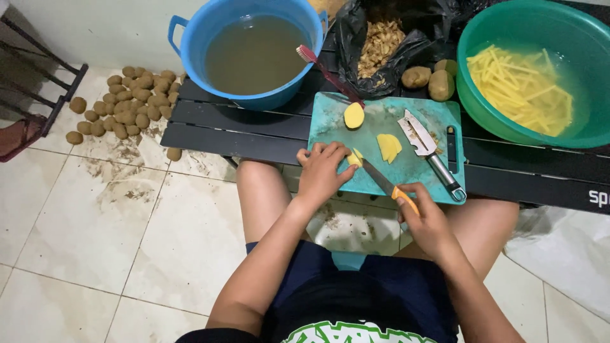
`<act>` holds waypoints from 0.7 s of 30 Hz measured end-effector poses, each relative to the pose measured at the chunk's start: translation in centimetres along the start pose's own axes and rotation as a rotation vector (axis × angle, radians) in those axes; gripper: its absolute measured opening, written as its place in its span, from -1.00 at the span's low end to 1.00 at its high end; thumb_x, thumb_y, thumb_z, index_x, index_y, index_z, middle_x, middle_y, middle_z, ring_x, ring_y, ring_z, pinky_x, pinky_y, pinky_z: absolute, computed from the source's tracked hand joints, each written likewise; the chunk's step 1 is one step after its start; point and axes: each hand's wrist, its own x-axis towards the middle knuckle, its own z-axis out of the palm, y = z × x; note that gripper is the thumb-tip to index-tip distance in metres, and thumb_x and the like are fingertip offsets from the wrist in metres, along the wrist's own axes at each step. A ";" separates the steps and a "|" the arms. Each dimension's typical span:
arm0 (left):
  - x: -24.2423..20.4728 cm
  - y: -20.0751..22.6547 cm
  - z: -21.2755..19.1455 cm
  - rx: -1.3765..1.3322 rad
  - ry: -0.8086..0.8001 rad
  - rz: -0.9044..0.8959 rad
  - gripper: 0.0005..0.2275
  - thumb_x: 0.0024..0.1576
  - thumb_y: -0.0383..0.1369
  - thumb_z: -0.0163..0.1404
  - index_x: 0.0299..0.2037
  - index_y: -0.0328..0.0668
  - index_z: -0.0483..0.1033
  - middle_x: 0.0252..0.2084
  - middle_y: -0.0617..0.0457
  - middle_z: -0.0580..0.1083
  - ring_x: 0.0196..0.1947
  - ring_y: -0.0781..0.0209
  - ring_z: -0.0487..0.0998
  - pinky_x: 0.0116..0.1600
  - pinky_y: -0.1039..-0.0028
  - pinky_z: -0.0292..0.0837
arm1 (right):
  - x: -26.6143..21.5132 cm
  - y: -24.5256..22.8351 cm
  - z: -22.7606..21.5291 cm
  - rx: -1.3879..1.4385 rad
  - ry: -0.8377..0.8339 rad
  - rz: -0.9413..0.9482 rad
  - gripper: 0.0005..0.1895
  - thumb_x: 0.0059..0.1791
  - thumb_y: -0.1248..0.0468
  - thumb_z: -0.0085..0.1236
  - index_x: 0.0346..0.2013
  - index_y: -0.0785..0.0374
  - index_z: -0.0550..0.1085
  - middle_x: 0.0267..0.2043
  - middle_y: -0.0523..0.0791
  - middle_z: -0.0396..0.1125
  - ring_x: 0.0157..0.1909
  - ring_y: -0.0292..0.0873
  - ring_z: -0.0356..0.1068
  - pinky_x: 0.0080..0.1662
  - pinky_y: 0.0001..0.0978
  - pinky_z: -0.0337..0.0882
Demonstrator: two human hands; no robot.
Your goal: Peeling a potato and slicing it into thin strips on a cutting board.
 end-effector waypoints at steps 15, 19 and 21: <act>0.2 1.0 -2.0 -0.058 -0.018 -0.020 -0.86 0.28 -0.28 0.07 -0.09 -0.14 0.54 -0.11 0.02 0.45 -0.03 0.03 0.39 0.12 -0.03 0.10 | -3.1 -1.0 -0.2 0.718 -0.050 0.182 -0.66 0.13 0.27 -0.08 0.22 0.19 0.28 -0.49 -0.03 0.16 -0.75 -0.42 -0.14 -0.77 -0.61 -0.14; 0.1 0.2 -0.8 -0.062 -0.026 -0.035 -0.85 0.28 -0.27 0.07 -0.08 -0.13 0.54 -0.11 0.07 0.44 -0.03 0.06 0.37 0.14 -0.08 0.06 | -2.3 0.0 0.1 0.619 0.045 0.069 -0.64 0.14 0.30 -0.11 0.24 0.25 0.25 -0.48 -0.05 0.21 -0.72 -0.42 -0.05 -0.74 -0.61 -0.07; -0.1 -0.5 0.1 0.004 0.012 -0.020 -0.87 0.26 -0.22 0.09 -0.10 0.00 0.54 -0.11 0.16 0.43 -0.02 0.11 0.37 0.14 -0.07 0.00 | -0.1 2.7 1.1 0.290 0.125 -0.129 -0.67 0.14 0.30 -0.04 0.21 0.25 0.32 -0.54 -0.08 0.35 -0.67 -0.32 0.13 -0.62 -0.57 0.06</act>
